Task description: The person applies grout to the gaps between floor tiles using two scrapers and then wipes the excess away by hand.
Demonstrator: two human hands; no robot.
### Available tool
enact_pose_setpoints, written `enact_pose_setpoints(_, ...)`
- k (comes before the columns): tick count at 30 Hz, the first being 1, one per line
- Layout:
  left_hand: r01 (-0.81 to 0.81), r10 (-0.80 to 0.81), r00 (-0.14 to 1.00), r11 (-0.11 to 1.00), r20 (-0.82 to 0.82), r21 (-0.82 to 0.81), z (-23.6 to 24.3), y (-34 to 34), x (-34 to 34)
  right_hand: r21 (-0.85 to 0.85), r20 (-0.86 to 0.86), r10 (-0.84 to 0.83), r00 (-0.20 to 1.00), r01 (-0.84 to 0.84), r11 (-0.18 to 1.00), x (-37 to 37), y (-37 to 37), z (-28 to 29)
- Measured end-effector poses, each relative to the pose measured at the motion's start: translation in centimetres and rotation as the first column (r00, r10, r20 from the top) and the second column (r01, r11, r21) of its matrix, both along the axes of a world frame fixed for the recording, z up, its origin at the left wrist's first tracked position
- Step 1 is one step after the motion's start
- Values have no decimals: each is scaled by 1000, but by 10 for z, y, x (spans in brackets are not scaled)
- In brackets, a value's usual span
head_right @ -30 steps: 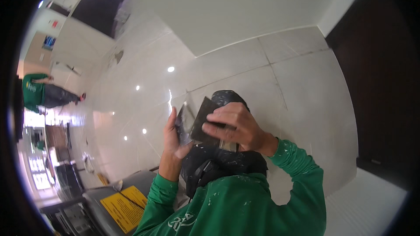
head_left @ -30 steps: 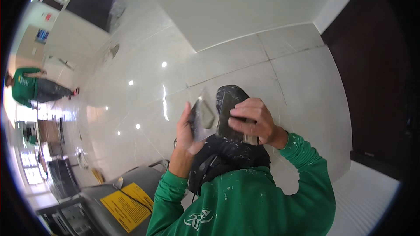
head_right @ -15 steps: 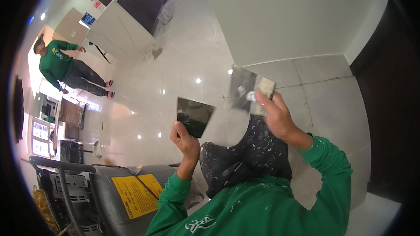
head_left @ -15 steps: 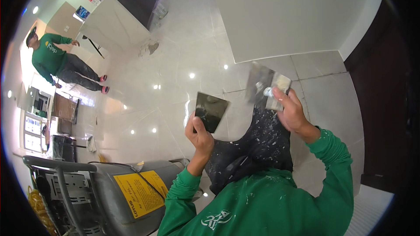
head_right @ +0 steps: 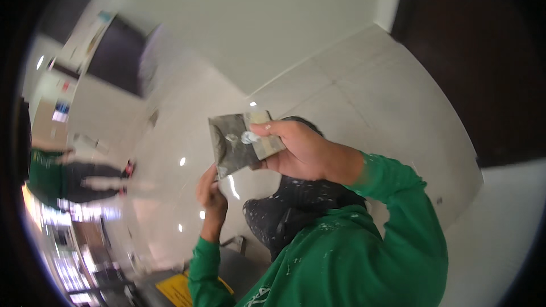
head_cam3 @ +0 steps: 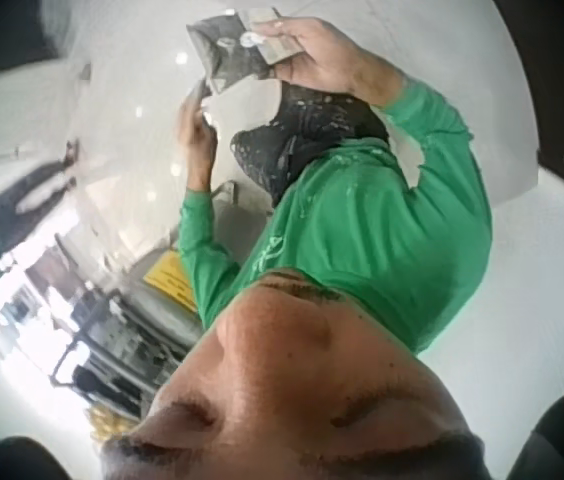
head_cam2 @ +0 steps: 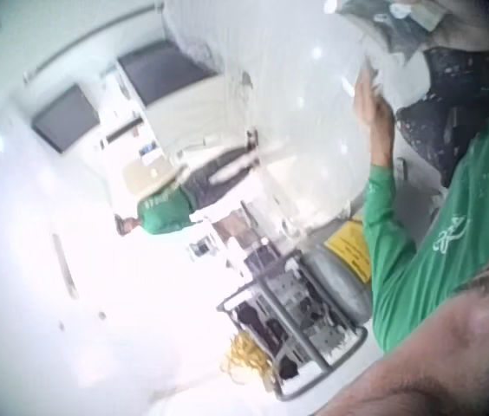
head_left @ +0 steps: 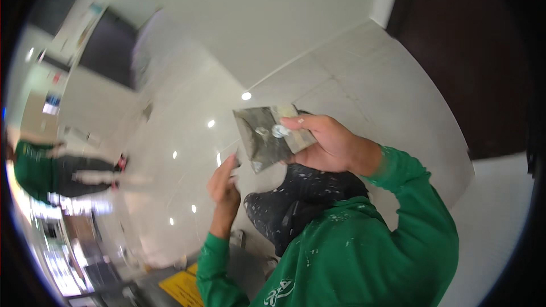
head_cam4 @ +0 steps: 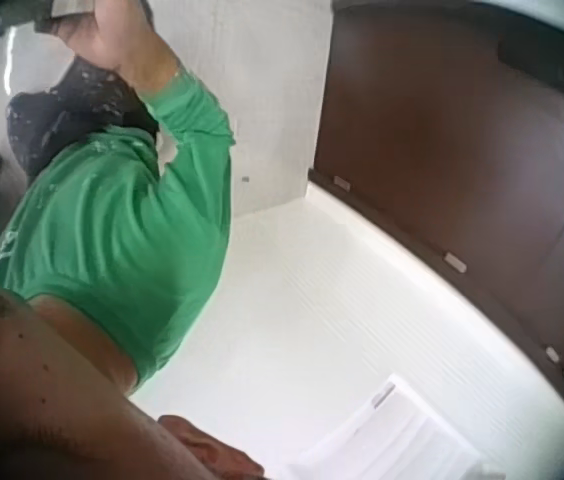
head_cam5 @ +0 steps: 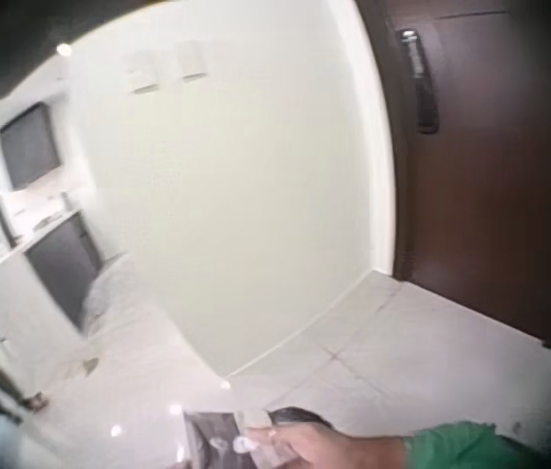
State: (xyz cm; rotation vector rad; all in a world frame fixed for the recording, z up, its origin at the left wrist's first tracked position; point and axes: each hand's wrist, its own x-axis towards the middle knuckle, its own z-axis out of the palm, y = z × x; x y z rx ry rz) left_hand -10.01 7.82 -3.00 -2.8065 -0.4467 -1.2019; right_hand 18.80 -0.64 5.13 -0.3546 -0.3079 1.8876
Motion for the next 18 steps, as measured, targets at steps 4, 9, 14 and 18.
enact_pose_setpoints(4, 664, 798, 453, -5, 398, -748, -28, -27, 35, -6, -61, -334, 940, 335, 942, 75, -14, -99)
enact_pose_setpoints(9, 961, 894, 231, -148, 384, -234, -81, -33, -16, -160, 495, -640, 588, 786, 598, 192, -153, -304)
enact_pose_setpoints(14, 990, 935, 127, -140, 331, 17, -84, -28, -33, -356, 902, -145, 406, 892, 279, 221, -310, -419)
enact_pose_setpoints(18, 990, 935, 137, -135, 326, -29, -89, -11, -57, -233, 954, 266, 140, 903, 360, 214, -332, -455)
